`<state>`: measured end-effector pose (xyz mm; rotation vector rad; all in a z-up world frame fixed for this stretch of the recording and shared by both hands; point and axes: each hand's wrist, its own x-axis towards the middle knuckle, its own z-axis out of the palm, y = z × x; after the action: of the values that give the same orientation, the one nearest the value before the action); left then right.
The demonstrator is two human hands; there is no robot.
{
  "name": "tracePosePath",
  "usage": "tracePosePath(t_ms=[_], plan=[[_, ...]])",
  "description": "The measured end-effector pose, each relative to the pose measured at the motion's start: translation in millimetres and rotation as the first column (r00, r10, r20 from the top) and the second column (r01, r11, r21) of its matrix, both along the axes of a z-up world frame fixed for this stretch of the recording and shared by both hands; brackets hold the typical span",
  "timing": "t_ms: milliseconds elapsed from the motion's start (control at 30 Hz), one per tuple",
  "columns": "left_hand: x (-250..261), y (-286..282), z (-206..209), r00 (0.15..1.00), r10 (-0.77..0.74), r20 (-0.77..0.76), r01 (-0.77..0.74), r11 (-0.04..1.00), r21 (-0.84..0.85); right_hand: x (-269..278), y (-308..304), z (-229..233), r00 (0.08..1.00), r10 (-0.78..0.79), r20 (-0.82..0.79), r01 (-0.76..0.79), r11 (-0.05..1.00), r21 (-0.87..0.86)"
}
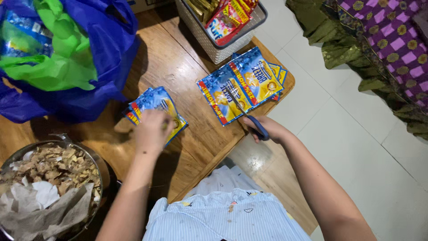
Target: The person uses scissors to cut and separate individual detergent packets from strips and then places the packets into a plastic basket and a cardboard box.
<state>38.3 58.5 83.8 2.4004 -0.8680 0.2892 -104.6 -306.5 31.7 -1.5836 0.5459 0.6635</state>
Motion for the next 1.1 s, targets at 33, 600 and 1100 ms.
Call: tracePosePath(t_ms=[33,600,1100], plan=[[-6,-7,-13,0.997,-0.023,-0.074,0.028,0.997,0.074,-9,-7,0,1.0,-0.003,-0.001,0.003,1.0,0.0],[-10,-178,-94,0.919,-0.346,-0.189,0.331,0.938,-0.107,-94,-47,-17,0.959,-0.223,-0.172,0.203,0.971,-0.126],[120,-230,-126,0.803,0.034,-0.595,0.103,0.975,0.195,-79,-35,-13,0.956,-0.276,-0.104,0.26,0.955,-0.142]])
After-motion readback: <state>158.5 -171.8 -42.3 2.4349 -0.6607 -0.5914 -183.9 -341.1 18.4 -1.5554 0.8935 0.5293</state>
